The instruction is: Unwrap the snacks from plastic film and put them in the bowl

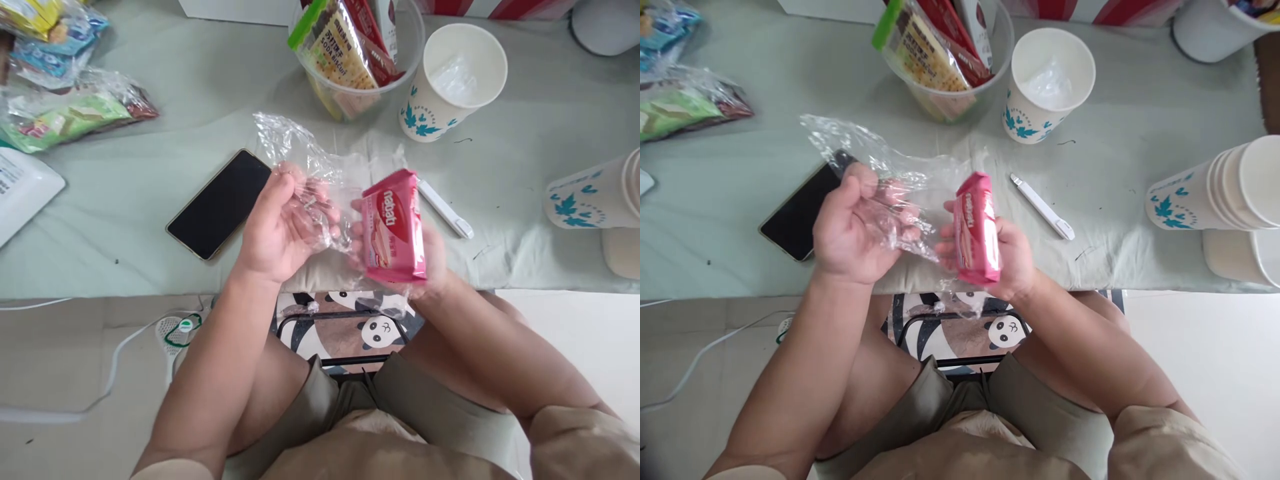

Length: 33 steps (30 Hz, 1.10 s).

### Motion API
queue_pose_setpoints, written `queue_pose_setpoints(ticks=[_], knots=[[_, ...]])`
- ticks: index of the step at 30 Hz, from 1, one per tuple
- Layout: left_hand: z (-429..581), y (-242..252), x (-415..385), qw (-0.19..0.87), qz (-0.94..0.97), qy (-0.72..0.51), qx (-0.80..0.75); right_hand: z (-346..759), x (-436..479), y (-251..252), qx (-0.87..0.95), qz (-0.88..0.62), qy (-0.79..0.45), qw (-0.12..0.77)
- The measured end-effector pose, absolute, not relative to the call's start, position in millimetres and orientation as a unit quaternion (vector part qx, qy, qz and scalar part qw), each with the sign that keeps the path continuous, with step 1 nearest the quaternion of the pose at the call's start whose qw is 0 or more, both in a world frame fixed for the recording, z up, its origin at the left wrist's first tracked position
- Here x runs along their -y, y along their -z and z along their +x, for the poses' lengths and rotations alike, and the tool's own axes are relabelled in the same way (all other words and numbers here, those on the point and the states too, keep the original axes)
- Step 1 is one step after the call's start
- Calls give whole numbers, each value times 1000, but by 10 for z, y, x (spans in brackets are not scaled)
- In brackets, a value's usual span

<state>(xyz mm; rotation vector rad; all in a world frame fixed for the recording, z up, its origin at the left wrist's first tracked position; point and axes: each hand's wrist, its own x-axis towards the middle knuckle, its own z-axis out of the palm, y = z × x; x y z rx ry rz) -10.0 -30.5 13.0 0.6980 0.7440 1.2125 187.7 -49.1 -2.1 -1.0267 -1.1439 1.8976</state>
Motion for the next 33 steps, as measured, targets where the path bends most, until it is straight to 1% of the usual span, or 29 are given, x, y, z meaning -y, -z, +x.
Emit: queue_pose_setpoints(ticks=[3, 8, 11, 14, 17, 20, 24, 26, 28, 31, 32, 33], knots=[[-137, -202, 306, 710, 329, -529, -329, 1835, 487, -11, 452, -369, -751, 309], [-349, -129, 299, 620, 361, -572, -397, 1814, 523, 79, 398, -324, -788, 340], [-468, -130, 319, 591, 327, -624, -393, 1787, 564, 140, 366, -356, -777, 367], [-506, -225, 346, 615, 242, -660, -358, 1741, 593, 150, 314, -372, -778, 398], [-482, -350, 369, 665, 120, -683, -278, 1705, 600, 124, 255, -372, -781, 431], [-455, -419, 364, 669, 36, -702, -241, 1709, 573, 94, 236, -375, -763, 469], [-459, -423, 305, 675, -14, -702, -228, 1830, 488, 69, 301, -399, -679, 538], [-460, -414, 271, 691, -14, -679, -246, 1937, 431, 63, 361, -425, -599, 575], [-446, -406, 247, 700, -5, -649, -299, 2047, 355, 45, 425, -447, -503, 605], [-410, -390, 235, 705, 26, -611, -358, 2154, 170, -55, 498, -445, -370, 645], [-400, -383, 236, 708, 38, -606, -362, 2167, 78, -118, 518, -437, -331, 657], [-393, -375, 237, 711, 49, -601, -361, 2169, -31, -196, 547, -440, -300, 646]])
